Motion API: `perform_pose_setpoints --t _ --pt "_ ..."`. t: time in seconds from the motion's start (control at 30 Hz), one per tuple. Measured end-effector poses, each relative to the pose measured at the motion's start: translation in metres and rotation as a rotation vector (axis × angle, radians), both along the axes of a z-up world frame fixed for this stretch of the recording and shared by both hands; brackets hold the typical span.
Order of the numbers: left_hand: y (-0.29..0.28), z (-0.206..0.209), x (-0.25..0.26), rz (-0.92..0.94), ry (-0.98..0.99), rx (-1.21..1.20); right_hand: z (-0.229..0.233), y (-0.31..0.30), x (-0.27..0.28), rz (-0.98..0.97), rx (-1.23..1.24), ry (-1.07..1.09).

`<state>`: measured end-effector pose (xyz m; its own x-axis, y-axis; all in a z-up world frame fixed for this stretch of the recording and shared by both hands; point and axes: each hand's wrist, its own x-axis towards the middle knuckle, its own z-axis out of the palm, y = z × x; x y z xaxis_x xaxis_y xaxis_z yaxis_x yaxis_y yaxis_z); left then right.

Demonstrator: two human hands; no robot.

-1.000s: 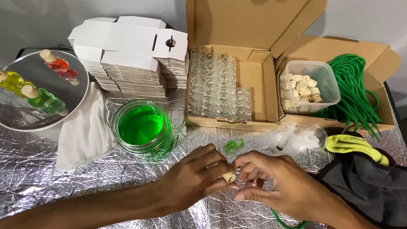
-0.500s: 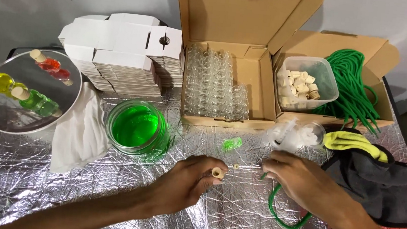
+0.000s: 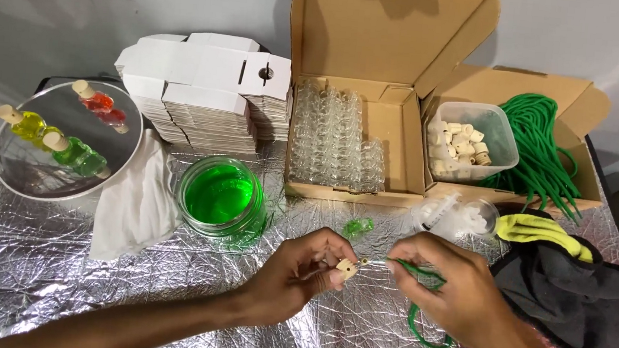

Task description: Assembling decorative cord and bead hangers for perfume bottles by threading components together.

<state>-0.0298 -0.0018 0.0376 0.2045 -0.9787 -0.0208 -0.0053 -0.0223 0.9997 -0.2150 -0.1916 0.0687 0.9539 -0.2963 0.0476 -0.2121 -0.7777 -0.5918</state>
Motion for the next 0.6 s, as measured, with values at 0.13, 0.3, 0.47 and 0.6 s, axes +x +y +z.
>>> perform_pose_setpoints --t 0.13,0.3,0.47,0.6 --pt "-0.001 -0.005 0.000 -0.002 -0.008 -0.050 -0.001 0.019 0.015 -0.024 0.050 -0.323" --pt "-0.002 -0.041 0.006 -0.072 0.299 -0.117 -0.043 0.025 0.023 -0.028 0.079 -0.432" --pt "-0.005 -0.055 0.008 -0.094 0.667 -0.219 -0.053 0.029 0.028 0.009 0.000 -0.484" --pt "-0.002 -0.057 0.008 -0.092 0.691 -0.285 -0.042 0.031 0.036 0.052 -0.066 -0.496"
